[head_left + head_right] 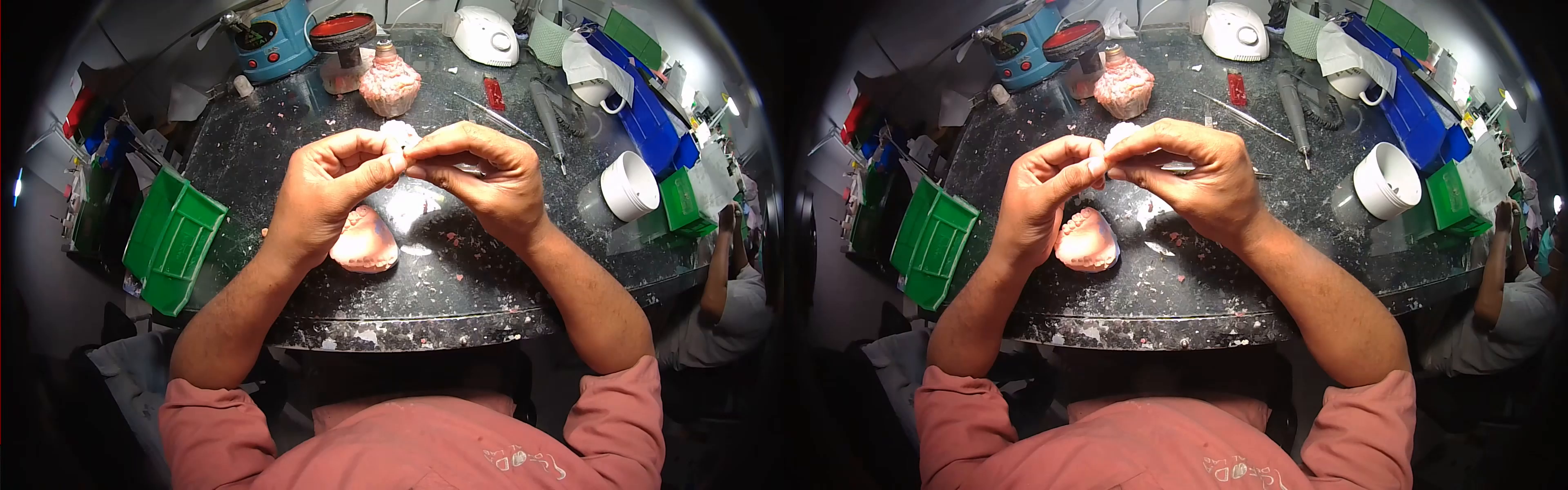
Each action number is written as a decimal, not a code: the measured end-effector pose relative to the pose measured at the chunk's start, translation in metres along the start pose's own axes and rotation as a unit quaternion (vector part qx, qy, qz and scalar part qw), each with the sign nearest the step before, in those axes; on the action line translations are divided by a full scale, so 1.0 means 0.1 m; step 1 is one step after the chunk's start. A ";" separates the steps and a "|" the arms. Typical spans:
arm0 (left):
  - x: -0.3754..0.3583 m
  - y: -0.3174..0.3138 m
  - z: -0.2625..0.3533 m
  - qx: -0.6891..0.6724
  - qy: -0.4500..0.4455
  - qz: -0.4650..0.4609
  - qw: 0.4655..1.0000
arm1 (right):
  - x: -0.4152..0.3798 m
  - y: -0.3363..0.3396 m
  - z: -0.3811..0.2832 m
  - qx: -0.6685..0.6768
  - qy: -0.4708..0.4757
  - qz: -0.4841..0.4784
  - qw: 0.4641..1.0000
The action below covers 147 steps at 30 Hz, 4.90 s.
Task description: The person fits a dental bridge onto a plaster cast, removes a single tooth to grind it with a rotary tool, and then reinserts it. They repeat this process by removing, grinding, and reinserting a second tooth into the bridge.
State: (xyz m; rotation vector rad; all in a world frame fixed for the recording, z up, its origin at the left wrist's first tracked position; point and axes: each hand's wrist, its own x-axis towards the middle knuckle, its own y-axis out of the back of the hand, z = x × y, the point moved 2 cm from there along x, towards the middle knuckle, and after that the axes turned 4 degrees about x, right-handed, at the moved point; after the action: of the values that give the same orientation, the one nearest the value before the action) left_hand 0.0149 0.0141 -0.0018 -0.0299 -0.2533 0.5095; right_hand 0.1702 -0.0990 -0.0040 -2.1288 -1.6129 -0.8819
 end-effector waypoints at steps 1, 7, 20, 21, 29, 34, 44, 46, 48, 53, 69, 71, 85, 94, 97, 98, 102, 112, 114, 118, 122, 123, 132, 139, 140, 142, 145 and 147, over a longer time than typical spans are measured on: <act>0.01 0.01 -0.01 -0.008 0.001 -0.015 1.000 | 0.00 0.00 0.00 -0.004 -0.010 -0.003 1.000; -0.03 -0.04 0.02 0.032 -0.013 -0.010 0.999 | 0.00 -0.05 -0.04 -0.029 0.011 -0.015 0.999; 0.03 0.16 0.05 0.083 -0.013 -0.006 0.996 | 0.05 0.03 0.01 -0.003 0.009 0.058 0.998; 0.05 0.12 0.07 0.153 -0.048 0.057 0.985 | 0.05 0.04 0.02 0.003 -0.001 0.066 0.998; 0.27 0.27 -0.13 0.447 -0.052 0.088 0.889 | 0.07 0.06 0.02 0.073 -0.097 0.080 0.989; 0.33 0.27 -0.12 0.467 0.057 0.054 0.880 | 0.05 0.00 0.01 0.111 -0.126 0.052 0.985; 0.20 0.32 -0.06 0.224 0.007 0.099 0.969 | 0.09 0.06 -0.04 0.171 -0.126 0.054 0.976; 0.15 0.22 0.04 0.131 0.049 0.099 0.985 | 0.10 0.09 -0.01 0.258 -0.168 0.040 0.951; 0.14 0.21 0.04 -0.015 0.106 0.062 0.992 | 0.10 0.10 0.01 0.285 -0.188 0.031 0.939; 0.12 0.15 0.06 -0.089 0.157 0.034 0.983 | 0.07 0.10 0.04 0.338 -0.207 0.016 0.918; 0.11 0.04 0.05 -0.258 0.139 -0.018 0.956 | 0.12 0.13 0.00 0.052 -0.007 0.014 0.999; 0.10 0.05 0.03 -0.254 0.139 -0.015 0.957 | 0.12 0.10 -0.03 0.047 -0.025 0.023 0.998; 0.08 0.03 -0.01 -0.210 0.141 -0.001 0.968 | 0.12 0.12 -0.01 -0.188 0.012 -0.050 0.981; 0.08 0.01 0.01 -0.229 0.134 0.007 0.964 | 0.14 0.14 0.03 -0.163 0.006 -0.066 0.984; 0.08 0.01 0.02 -0.230 0.124 0.007 0.965 | 0.14 0.13 0.02 -0.164 0.004 -0.071 0.984; 0.08 0.01 0.04 -0.226 0.123 0.004 0.966 | 0.15 0.13 0.01 -0.163 0.005 -0.070 0.984; 0.07 0.02 0.00 -0.202 0.119 0.005 0.972 | 0.13 0.11 0.00 -0.150 -0.029 -0.051 0.987; 0.05 -0.03 0.06 -0.112 0.079 0.013 0.990 | 0.12 0.10 -0.01 -0.105 -0.052 -0.059 0.991; 0.05 -0.04 0.06 -0.113 0.075 0.015 0.991 | 0.12 0.10 0.00 -0.080 -0.077 -0.062 0.992; 0.06 0.00 0.04 -0.126 0.099 -0.010 0.987 | 0.13 0.09 -0.01 0.002 -0.113 -0.071 0.991; 0.08 -0.02 0.06 -0.191 0.116 0.007 0.975 | 0.14 0.14 0.06 0.129 -0.143 -0.039 0.981; 0.07 -0.02 0.06 -0.203 0.125 0.014 0.971 | 0.14 0.15 0.05 0.129 -0.144 -0.041 0.980; 0.06 -0.03 0.05 -0.223 0.149 0.002 0.963 | 0.11 0.11 0.06 0.123 -0.204 -0.040 0.970; 0.06 -0.02 0.03 -0.214 0.161 0.001 0.964 | 0.09 0.10 0.06 0.128 -0.212 -0.034 0.968; 0.06 -0.02 0.02 -0.220 0.161 -0.002 0.962 | 0.09 0.10 0.06 0.118 -0.201 -0.038 0.972; 0.06 -0.02 0.02 -0.226 0.162 -0.005 0.961 | 0.09 0.10 0.08 0.110 -0.189 -0.043 0.975; 0.07 -0.02 0.00 -0.239 0.157 -0.001 0.958 | 0.10 0.11 0.07 0.121 -0.192 -0.043 0.973; 0.06 0.02 -0.01 -0.253 0.131 0.025 0.958 | 0.13 0.12 0.01 0.130 -0.216 -0.012 0.968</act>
State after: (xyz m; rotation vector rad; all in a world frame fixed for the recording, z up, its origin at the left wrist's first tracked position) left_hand 0.0196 0.0186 -0.0017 -0.6007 -0.1178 0.4736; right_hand 0.1842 -0.0922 0.0051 -2.2133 -1.8365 -0.1930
